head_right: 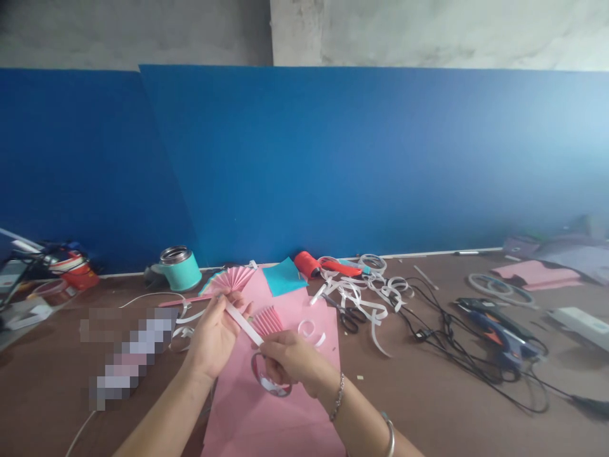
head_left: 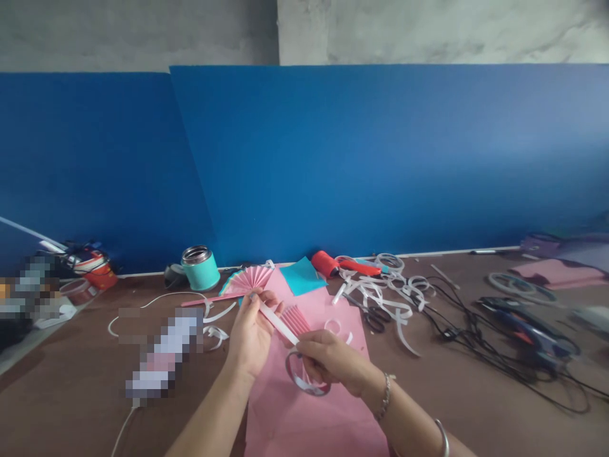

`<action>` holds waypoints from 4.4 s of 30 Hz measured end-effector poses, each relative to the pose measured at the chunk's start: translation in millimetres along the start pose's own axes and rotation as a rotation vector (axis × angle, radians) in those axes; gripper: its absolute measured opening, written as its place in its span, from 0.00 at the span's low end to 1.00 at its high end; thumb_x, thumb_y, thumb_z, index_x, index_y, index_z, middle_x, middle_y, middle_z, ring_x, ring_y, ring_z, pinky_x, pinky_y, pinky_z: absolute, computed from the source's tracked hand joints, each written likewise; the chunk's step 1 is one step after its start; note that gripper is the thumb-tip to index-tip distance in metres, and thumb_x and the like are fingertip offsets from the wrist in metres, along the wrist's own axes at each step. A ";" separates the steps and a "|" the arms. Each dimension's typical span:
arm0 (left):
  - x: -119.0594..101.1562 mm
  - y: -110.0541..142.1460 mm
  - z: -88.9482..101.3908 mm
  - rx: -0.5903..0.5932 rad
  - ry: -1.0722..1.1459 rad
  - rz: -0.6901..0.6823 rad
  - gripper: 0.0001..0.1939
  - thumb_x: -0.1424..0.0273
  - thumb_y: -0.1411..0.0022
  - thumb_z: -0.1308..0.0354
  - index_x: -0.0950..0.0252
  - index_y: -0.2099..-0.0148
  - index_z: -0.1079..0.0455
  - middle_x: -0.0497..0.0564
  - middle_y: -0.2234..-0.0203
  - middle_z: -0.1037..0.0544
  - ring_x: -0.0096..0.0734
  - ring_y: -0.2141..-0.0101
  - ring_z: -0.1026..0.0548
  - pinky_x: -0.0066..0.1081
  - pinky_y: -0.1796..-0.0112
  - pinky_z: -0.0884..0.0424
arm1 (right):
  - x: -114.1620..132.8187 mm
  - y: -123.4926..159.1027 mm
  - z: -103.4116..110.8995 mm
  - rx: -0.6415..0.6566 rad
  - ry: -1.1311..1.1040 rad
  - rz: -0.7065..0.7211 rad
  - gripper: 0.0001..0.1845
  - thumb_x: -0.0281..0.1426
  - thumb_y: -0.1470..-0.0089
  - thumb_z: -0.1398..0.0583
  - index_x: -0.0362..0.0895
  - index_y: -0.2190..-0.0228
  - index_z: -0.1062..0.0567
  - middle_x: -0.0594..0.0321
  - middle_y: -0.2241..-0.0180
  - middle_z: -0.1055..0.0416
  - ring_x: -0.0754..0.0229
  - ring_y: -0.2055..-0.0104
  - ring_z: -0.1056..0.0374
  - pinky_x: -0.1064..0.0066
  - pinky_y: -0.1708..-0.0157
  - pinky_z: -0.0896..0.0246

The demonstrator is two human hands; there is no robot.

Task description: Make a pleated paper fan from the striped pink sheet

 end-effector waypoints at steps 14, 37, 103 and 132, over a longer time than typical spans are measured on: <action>-9.8 3.5 -7.9 -0.071 0.035 0.025 0.03 0.74 0.44 0.39 0.63 0.66 0.31 0.44 0.71 0.27 0.26 0.67 0.26 0.40 0.51 0.32 | -2.6 -0.8 -0.7 -0.114 0.134 0.012 0.21 0.42 0.47 0.44 0.44 0.84 0.38 0.71 0.91 0.41 0.72 0.89 0.50 0.78 0.88 0.62; -13.9 5.3 -10.4 -0.101 0.157 0.099 0.10 0.78 0.34 0.52 0.66 0.66 0.30 0.47 0.71 0.26 0.25 0.69 0.26 0.45 0.51 0.31 | -6.5 -3.3 0.8 -0.241 0.290 0.087 0.27 0.39 0.43 0.47 0.43 0.90 0.37 0.67 0.92 0.41 0.69 0.87 0.46 0.76 0.84 0.55; -11.6 12.4 -8.6 -0.146 -0.285 -0.337 0.15 0.52 0.37 0.47 0.57 0.57 0.33 0.35 0.86 0.46 0.17 0.86 0.46 0.24 0.72 0.34 | -0.6 1.7 -21.8 -0.351 0.257 0.050 0.10 0.33 0.48 0.44 0.41 0.68 0.25 0.73 0.90 0.41 0.69 0.88 0.46 0.78 0.86 0.53; 4.6 -5.1 18.0 0.151 -0.411 0.212 0.24 0.71 0.51 0.33 0.64 0.51 0.30 0.56 0.56 0.23 0.44 0.52 0.28 0.36 0.55 0.34 | -6.9 -9.1 -8.7 -0.407 -0.078 0.063 0.13 0.41 0.53 0.39 0.44 0.72 0.31 0.77 0.88 0.47 0.72 0.88 0.53 0.79 0.89 0.63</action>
Point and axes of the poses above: each hand's wrist, its own y-axis away from the middle knuckle, its own z-axis out of the back of the hand, x = y × z, the point moved 2 cm from there along -y, towards the middle knuckle
